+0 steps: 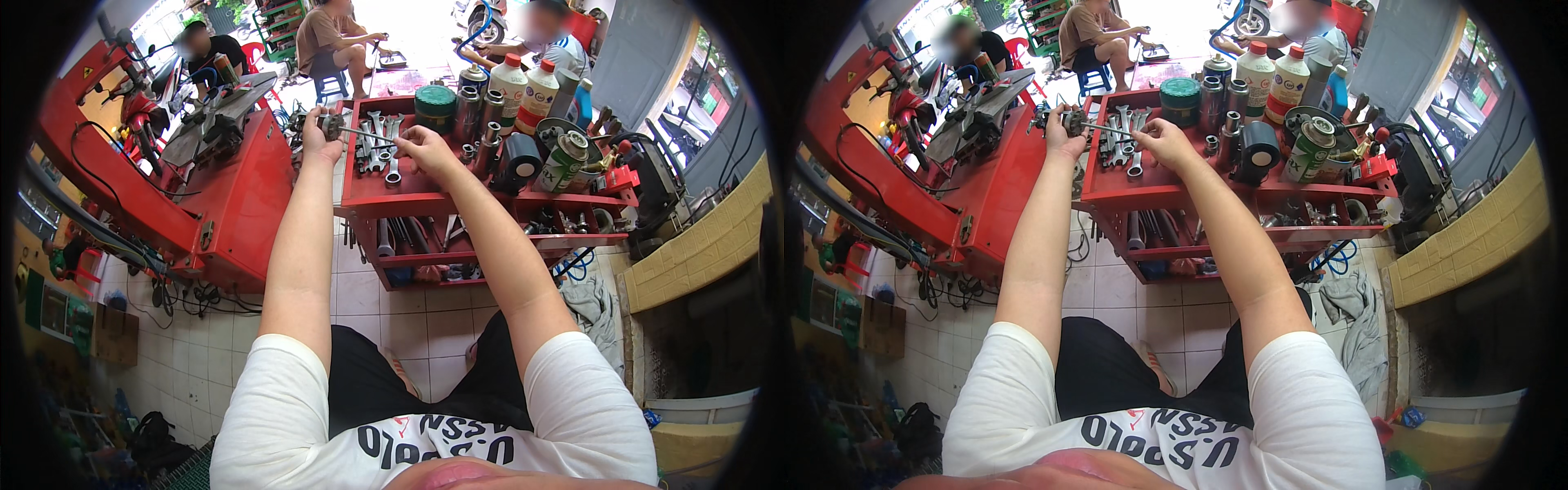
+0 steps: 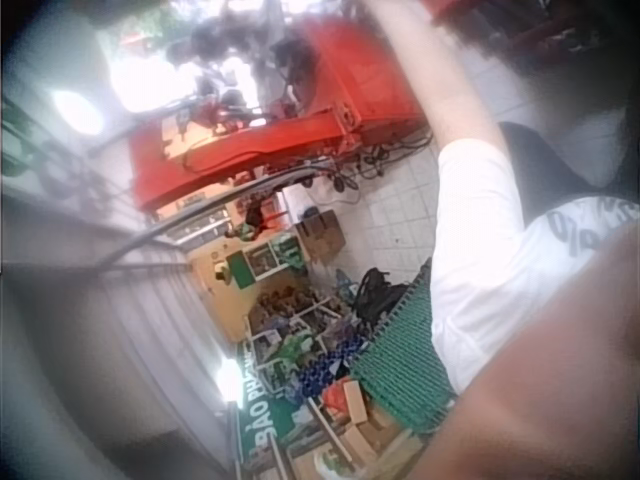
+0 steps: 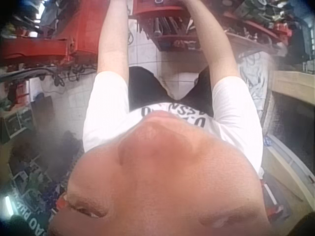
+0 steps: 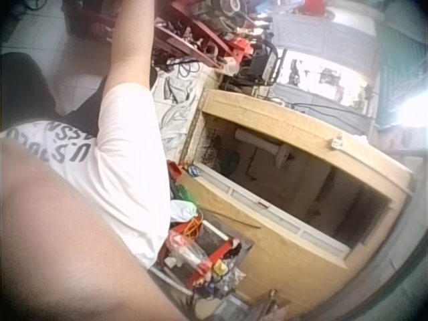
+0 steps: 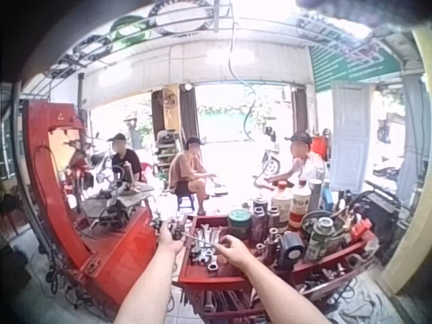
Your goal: The person sits on the floor in a workshop and uses a wrench to tighten a bolt on a small mechanical assembly held in their left hand. They repeatedly adjust the wrench and the part, then place the assembly on a red tool cart.
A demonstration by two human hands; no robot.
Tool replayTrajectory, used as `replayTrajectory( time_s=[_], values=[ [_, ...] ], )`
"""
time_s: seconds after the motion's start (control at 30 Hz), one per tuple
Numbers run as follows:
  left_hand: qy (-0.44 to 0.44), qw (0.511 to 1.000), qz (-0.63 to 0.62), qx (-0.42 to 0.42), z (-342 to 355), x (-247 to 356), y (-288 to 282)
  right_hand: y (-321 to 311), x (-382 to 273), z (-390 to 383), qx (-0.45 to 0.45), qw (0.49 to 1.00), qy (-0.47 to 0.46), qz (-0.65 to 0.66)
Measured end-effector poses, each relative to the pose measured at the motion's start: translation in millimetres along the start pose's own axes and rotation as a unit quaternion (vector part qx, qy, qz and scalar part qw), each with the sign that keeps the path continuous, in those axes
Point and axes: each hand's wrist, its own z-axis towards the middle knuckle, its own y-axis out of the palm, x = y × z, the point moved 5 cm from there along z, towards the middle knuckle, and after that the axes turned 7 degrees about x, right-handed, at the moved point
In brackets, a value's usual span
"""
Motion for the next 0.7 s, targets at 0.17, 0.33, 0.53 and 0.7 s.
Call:
replayTrajectory(
  time_s=[0.17,0.33,0.53,0.7],
  values=[
    [0.0,1.0,-0.004,0.0,-0.8,-0.4,1.1,-2.4,2.0,1.7,0.008,0.999,-0.005,-0.049],
    [0.002,1.0,-0.01,0.005,-2.5,-0.3,1.6,0.8,1.5,-0.7,0.007,0.999,0.025,-0.028],
    [0.002,1.0,-0.017,0.008,-0.4,-0.4,1.8,0.0,1.6,0.1,0.004,0.999,-0.023,-0.041],
    [0.002,1.0,-0.013,0.011,-0.9,0.6,0.4,1.4,0.1,-0.6,-0.017,0.999,0.025,-0.038]
  ],
)
